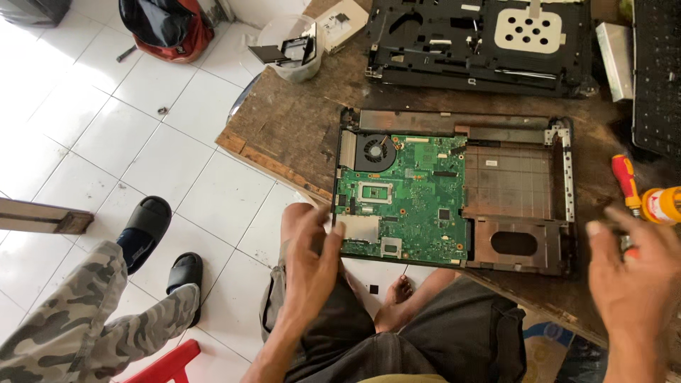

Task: The person assembles a laptop by connecting a ribbon cable to the motherboard, placing the motherboard into the chassis, and attaching the bottom case. The person handles the motherboard, ribbon cable, and laptop case.

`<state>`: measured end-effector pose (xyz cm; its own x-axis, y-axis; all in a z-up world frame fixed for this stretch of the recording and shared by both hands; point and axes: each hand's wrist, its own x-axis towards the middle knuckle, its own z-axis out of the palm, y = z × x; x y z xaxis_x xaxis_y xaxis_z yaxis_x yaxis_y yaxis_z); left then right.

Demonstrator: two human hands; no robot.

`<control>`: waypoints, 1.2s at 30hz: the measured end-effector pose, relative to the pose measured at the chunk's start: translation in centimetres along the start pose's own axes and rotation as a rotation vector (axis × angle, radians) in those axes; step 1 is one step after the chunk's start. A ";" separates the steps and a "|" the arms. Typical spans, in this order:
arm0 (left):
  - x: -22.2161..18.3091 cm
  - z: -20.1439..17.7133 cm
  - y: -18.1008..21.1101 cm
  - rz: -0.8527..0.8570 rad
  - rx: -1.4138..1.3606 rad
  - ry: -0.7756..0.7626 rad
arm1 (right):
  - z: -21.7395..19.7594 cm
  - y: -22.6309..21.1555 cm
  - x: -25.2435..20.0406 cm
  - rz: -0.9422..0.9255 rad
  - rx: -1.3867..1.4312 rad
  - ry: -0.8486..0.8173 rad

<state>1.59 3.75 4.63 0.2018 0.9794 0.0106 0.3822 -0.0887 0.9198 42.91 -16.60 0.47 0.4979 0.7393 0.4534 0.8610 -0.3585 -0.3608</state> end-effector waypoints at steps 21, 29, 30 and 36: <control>-0.9 -1.1 -1.9 0.000 -0.005 0.040 | 6.0 4.4 5.2 -0.231 -0.286 0.048; 15.5 -4.5 -2.8 0.480 0.126 0.283 | 7.6 3.7 3.8 -0.212 -0.314 0.048; 18.6 -4.7 -3.8 0.594 0.181 0.314 | 8.2 4.5 3.4 -0.178 -0.412 0.062; 27.7 -6.0 -2.2 0.648 0.758 0.179 | 8.1 3.7 3.2 -0.140 -0.419 0.066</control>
<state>0.96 32.18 5.27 0.4589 0.7093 0.5350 0.7316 -0.6434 0.2255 46.88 -10.95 -6.04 0.3670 0.7643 0.5302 0.8819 -0.4671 0.0630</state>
